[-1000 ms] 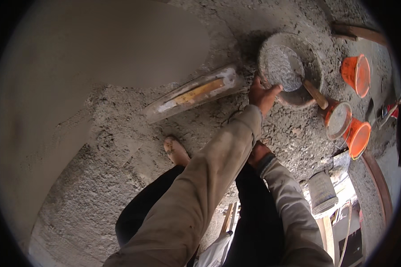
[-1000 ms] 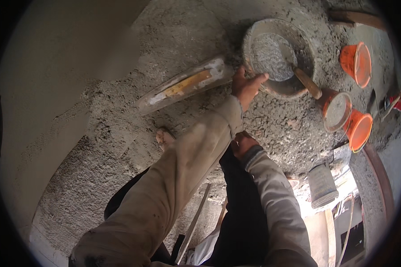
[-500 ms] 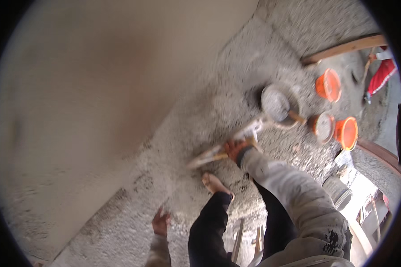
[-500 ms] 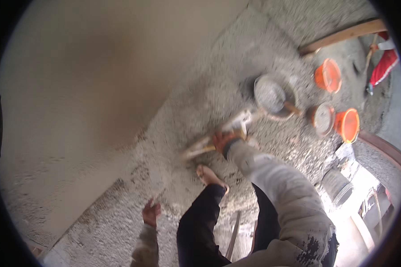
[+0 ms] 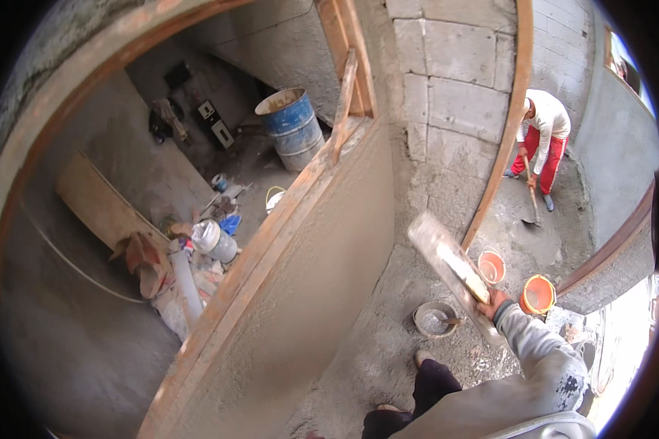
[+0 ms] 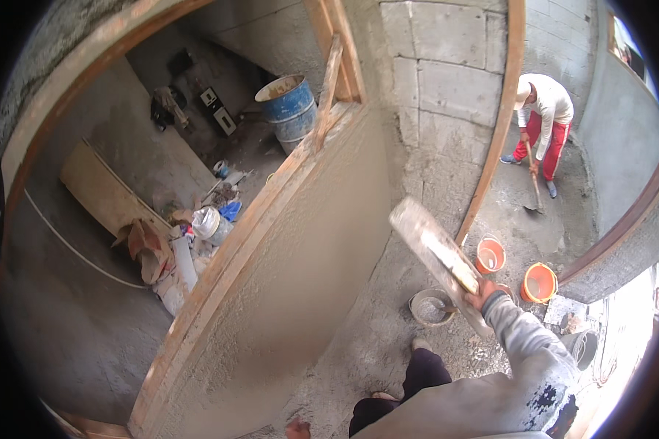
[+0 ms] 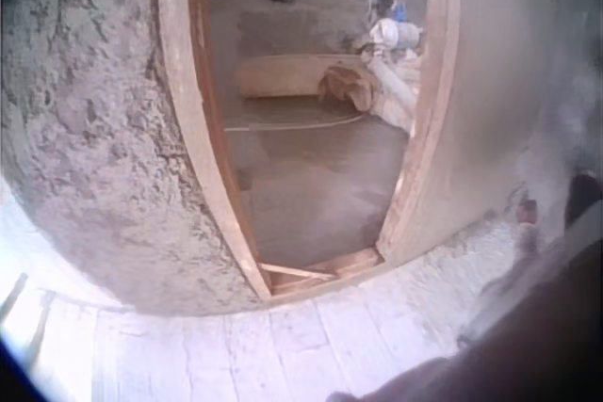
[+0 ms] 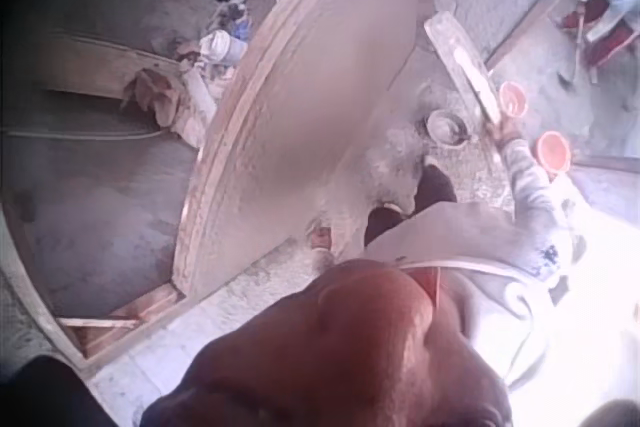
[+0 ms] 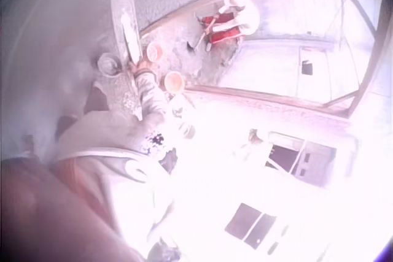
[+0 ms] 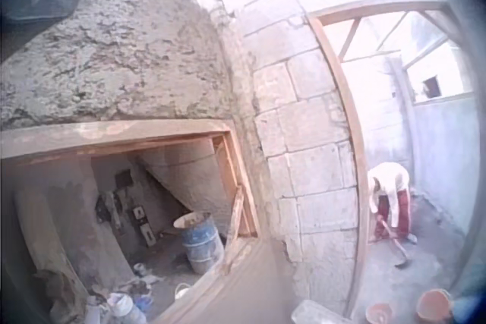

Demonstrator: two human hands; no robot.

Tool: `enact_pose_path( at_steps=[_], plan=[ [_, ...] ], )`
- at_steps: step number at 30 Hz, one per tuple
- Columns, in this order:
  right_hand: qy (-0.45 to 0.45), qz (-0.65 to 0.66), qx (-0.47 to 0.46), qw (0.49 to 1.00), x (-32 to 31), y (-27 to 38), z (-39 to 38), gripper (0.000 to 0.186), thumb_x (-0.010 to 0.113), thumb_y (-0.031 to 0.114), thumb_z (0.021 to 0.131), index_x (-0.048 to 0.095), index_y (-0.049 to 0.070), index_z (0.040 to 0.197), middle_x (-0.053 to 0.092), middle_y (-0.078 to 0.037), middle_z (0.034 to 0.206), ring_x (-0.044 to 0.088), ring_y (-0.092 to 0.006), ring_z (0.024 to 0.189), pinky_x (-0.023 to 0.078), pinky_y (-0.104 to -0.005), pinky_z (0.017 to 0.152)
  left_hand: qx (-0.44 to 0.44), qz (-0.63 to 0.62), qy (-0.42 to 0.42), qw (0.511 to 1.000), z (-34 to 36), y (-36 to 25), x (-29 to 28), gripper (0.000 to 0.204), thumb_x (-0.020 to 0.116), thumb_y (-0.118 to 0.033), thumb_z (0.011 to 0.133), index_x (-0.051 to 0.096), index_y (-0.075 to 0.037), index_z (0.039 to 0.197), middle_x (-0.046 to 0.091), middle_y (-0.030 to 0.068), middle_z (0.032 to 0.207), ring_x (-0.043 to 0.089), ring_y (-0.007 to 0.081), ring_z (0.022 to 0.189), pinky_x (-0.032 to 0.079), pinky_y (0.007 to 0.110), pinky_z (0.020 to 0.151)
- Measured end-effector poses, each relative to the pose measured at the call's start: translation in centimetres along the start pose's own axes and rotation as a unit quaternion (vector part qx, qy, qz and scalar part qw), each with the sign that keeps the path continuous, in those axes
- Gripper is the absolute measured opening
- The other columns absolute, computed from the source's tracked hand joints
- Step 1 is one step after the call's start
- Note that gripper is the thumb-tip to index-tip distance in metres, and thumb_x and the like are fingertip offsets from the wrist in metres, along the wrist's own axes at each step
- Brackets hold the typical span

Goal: The person applies wet plaster to a wall using a trowel and then smooths the surface with a long straightedge board.

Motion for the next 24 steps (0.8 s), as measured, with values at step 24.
enact_pose_path(
  at_steps=[24],
  plan=[
    [-0.447,0.269,-0.468,0.713,-42.6,45.1,36.9,0.061,0.057,0.059,0.075,0.058,0.001,0.096,0.059,-0.013,0.073,0.056,-0.0199,0.065,0.046,-0.0325,0.061,0.047,0.191,-0.342,0.919,26.0,-40.7,-25.7,0.052,0.043,-0.029,0.091,0.032,0.001,0.133,0.049,0.0266,0.119,0.049,0.0379,0.105,0.037,0.042,0.09]
  ],
)
Point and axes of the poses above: each hand's wrist, its own z-axis towards the middle knuckle, its own x-axis out of the palm, y = z × x, the point moved 8 cm from there along z, towards the middle knuckle
